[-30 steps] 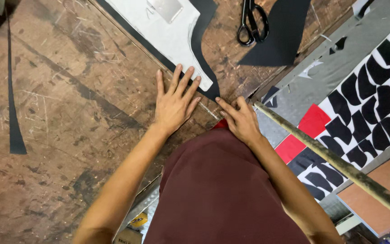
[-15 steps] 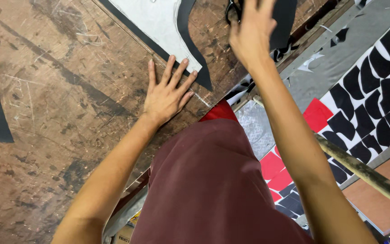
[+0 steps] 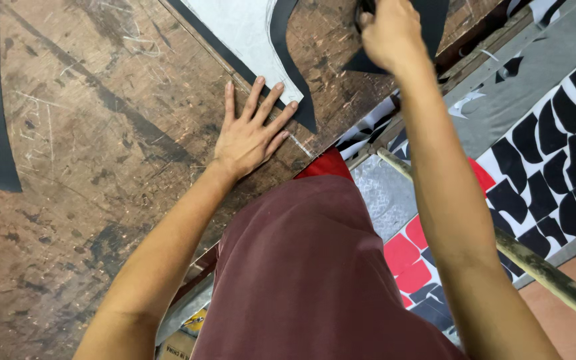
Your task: The person places a paper pattern on a black fabric sheet, aligns it with a metal ruler, and uses shears to cut the fabric along the pattern edges. After cutting, the person removes the pattern and scrap pieces, then marks the cut fabric with chalk.
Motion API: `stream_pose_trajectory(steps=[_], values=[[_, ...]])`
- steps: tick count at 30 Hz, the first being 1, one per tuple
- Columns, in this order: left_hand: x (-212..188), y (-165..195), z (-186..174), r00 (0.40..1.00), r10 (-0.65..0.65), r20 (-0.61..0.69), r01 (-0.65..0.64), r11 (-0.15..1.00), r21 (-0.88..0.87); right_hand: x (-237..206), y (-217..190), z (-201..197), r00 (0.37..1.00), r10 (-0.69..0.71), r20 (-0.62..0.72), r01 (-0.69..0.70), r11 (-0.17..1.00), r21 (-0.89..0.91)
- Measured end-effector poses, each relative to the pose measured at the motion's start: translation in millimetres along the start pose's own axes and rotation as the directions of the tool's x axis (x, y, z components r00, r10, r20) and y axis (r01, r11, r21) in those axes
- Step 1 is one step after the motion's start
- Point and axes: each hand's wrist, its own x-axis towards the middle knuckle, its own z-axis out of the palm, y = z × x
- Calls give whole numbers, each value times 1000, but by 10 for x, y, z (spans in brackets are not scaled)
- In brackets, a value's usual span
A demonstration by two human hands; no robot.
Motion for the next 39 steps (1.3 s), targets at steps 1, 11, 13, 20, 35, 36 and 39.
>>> stream_pose_trajectory(steps=[1,11,13,20,35,36,39], values=[[-5,4,-3,1000,1,1,-2,999,44,-26,51,-55,996,27,89,-35,995,91],[-13,-6,-4,1000,12,-12,-11,994,110,-2354,474,450,776,6,631,-617,215,757],[-18,-23,15,999,30,-43,-25,992,123,-2870,563,555,778,29,627,-617,216,756],[-89,-38,64,997,60,-46,-51,985,167,-3631,688,864,805,90,586,-592,184,785],[-108,-40,102,993,78,-93,-61,983,174,-3258,320,980,865,129,486,-502,257,826],[-113,-43,110,992,78,-96,-59,981,186,-3256,309,986,868,131,479,-496,263,827],[-119,-48,118,993,78,-90,-60,981,184,-3256,285,996,875,140,463,-484,284,828]])
